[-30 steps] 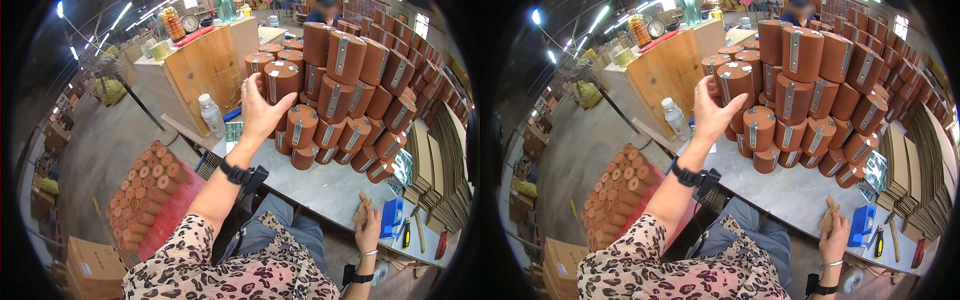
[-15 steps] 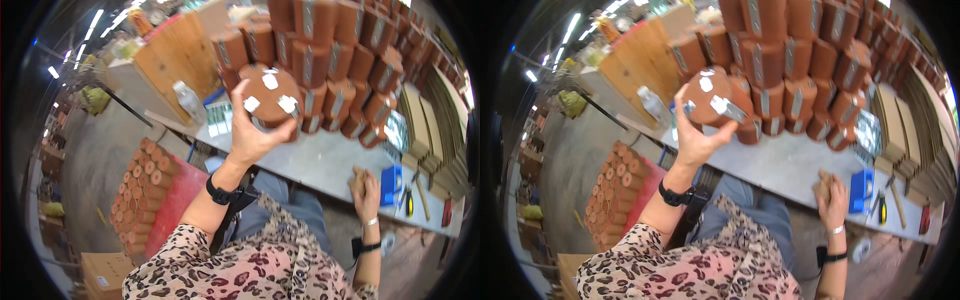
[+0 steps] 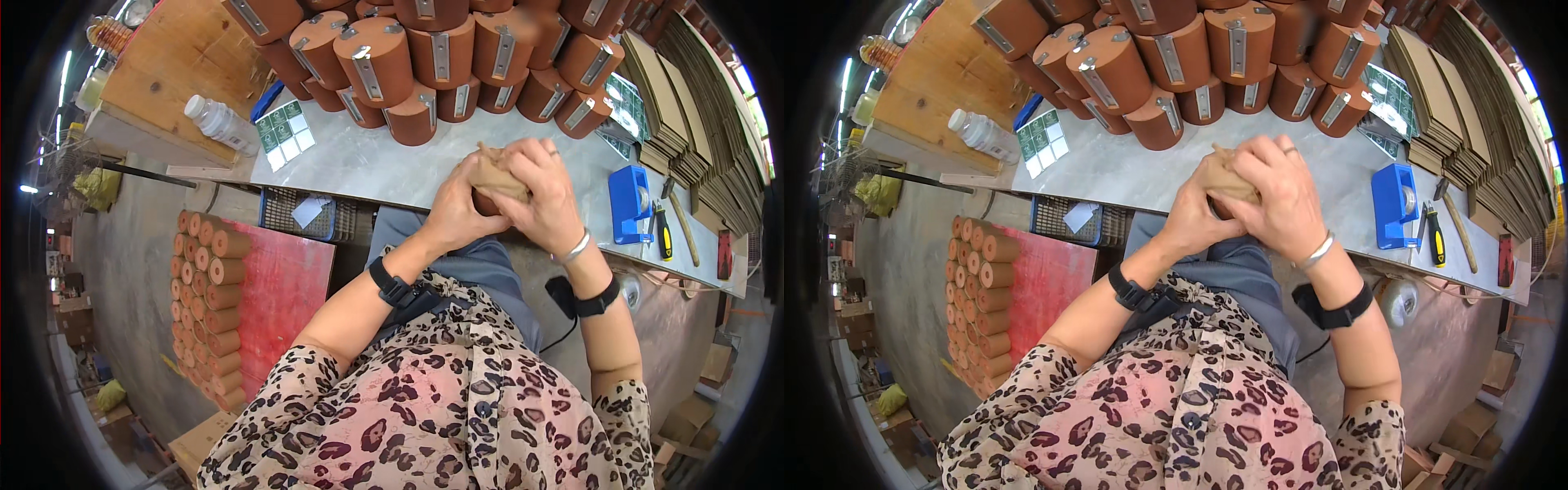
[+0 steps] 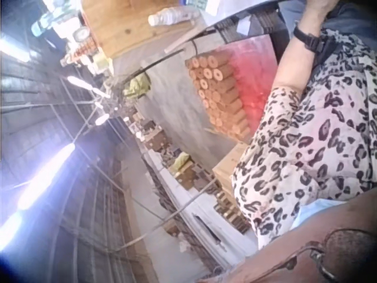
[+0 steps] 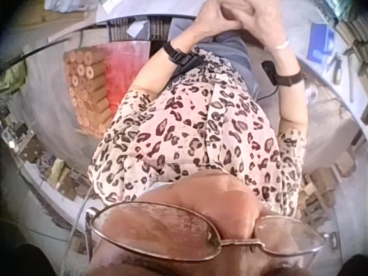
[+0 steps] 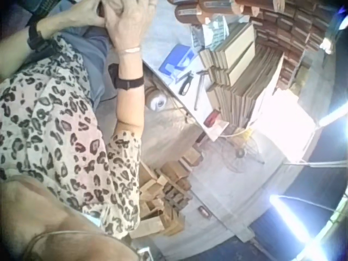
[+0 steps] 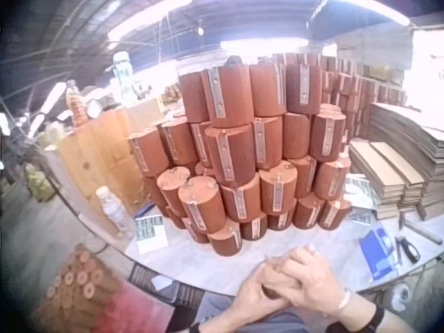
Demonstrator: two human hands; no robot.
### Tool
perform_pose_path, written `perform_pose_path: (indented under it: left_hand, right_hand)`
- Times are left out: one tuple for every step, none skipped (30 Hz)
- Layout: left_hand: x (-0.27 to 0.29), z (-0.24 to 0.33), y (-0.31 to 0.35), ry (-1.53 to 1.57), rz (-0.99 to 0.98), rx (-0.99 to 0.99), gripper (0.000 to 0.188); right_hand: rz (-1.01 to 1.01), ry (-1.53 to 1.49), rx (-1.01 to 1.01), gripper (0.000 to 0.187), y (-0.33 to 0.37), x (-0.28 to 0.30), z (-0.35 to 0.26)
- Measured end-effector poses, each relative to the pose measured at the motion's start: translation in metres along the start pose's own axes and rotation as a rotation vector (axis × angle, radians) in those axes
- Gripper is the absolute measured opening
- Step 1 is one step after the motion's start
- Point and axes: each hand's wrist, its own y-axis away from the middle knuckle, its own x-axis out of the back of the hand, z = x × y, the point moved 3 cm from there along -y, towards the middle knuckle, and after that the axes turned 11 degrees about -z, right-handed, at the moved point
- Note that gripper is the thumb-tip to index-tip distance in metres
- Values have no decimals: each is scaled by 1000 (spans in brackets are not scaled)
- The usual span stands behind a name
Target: Applying labels and protective paper wrapping to cylindrical brown components on an assembly workbench.
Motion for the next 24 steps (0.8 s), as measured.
perform_pose_path:
  left_hand:
    - [-2,2,1,2,2,4,95]
    - [-2,6,1,-46,38,49,93]
    - [-2,7,2,-93,73,92,91]
    - [-4,6,2,-91,69,94,91]
    - [-3,5,2,-75,95,69,90]
    - [-4,5,2,-59,121,43,88]
    - [-3,6,2,-54,115,30,87]
    - [-2,7,-1,-52,113,28,87]
    - [-1,9,-6,-59,92,30,89]
    - [1,11,-6,-66,70,40,91]
    - [2,6,-5,-54,12,100,93]
    - [-2,3,0,-49,4,102,93]
    - [-5,0,1,-20,35,88,93]
    - [-3,-2,3,4,84,85,93]
    - [0,-2,3,16,66,88,95]
    - [1,4,4,18,73,89,95]
    - [3,15,4,-92,118,41,95]
    - [4,25,6,-205,162,-4,95]
    - [6,29,7,-204,157,-4,95]
    - [9,35,11,-284,198,-57,92]
    - [10,39,15,-365,239,-109,89]
    - [9,39,16,-365,233,-111,89]
    - [8,40,17,-414,224,-121,86]
    - [6,41,19,-463,214,-132,82]
  right_hand:
    - [11,-12,-3,26,-3,-1,4]
    - [22,-23,-6,26,-7,-2,8]
    - [18,-25,-7,26,-12,-3,15]
    - [62,-61,-91,23,-15,-5,26]
    - [106,-96,-174,20,-18,-4,35]
    - [107,-95,-178,20,-21,-3,40]
    - [176,-109,-243,19,-25,1,44]
    - [245,-122,-309,17,-27,6,45]
    - [233,-115,-240,19,-28,10,38]
    - [231,-116,-247,19,-25,5,29]
    - [126,-48,-168,22,-22,-1,17]
    - [22,22,-90,25,-15,-6,7]
    - [-66,-39,-89,29,-4,-1,6]
    - [-70,-44,-80,29,6,5,0]
    - [-115,-78,-56,29,14,14,-8]
    - [-162,-106,-36,28,26,22,-16]
    - [-167,-106,-35,28,39,28,-18]
    - [-152,-160,-140,33,50,33,-16]
    - [-130,-213,-252,39,57,35,-13]
    - [-128,-215,-255,39,58,34,-15]
    - [-118,-204,-285,50,57,33,-17]
    - [-106,-189,-318,61,55,33,-19]
    - [-101,-190,-321,61,54,30,-19]
    - [-136,-143,-335,69,53,23,-19]
